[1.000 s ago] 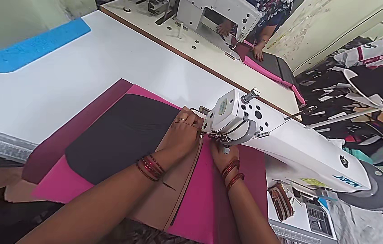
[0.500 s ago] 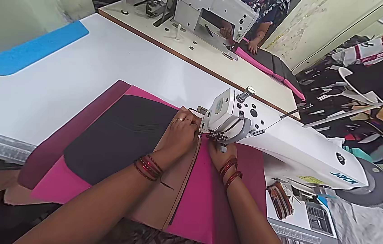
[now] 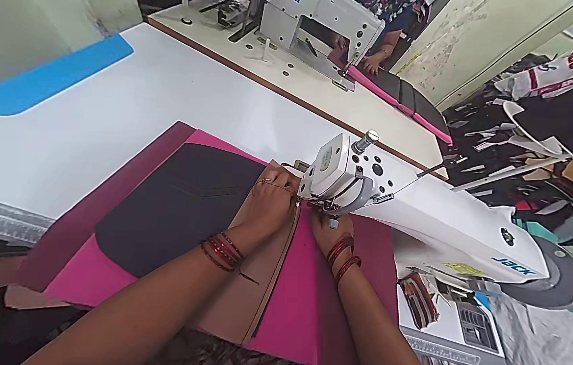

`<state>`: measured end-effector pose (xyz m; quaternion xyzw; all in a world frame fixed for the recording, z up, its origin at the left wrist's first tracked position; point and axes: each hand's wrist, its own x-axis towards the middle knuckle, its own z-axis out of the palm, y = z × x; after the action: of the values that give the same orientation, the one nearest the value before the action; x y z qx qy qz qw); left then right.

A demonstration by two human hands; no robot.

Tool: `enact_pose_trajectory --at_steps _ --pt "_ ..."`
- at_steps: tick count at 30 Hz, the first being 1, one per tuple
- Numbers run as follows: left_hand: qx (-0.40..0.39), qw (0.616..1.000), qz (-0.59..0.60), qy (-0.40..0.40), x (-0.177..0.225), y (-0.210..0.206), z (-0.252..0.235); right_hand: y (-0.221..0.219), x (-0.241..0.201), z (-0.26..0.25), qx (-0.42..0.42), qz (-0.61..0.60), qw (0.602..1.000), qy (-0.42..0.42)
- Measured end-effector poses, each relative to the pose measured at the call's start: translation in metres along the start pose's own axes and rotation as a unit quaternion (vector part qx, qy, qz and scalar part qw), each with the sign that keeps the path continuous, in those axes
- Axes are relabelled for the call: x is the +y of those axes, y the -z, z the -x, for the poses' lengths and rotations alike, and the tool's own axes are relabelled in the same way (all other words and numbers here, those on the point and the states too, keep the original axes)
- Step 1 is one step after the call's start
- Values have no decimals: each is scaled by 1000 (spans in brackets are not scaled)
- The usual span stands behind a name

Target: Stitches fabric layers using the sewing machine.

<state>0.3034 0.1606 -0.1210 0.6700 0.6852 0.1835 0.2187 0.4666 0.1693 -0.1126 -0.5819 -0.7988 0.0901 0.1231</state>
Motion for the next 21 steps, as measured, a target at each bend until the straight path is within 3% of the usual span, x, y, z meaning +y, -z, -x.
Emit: enact_pose_trajectory --at_steps 21 --pt "4 1000 4 2 0 0 0 -1 1 0 10 -5 1000 6"
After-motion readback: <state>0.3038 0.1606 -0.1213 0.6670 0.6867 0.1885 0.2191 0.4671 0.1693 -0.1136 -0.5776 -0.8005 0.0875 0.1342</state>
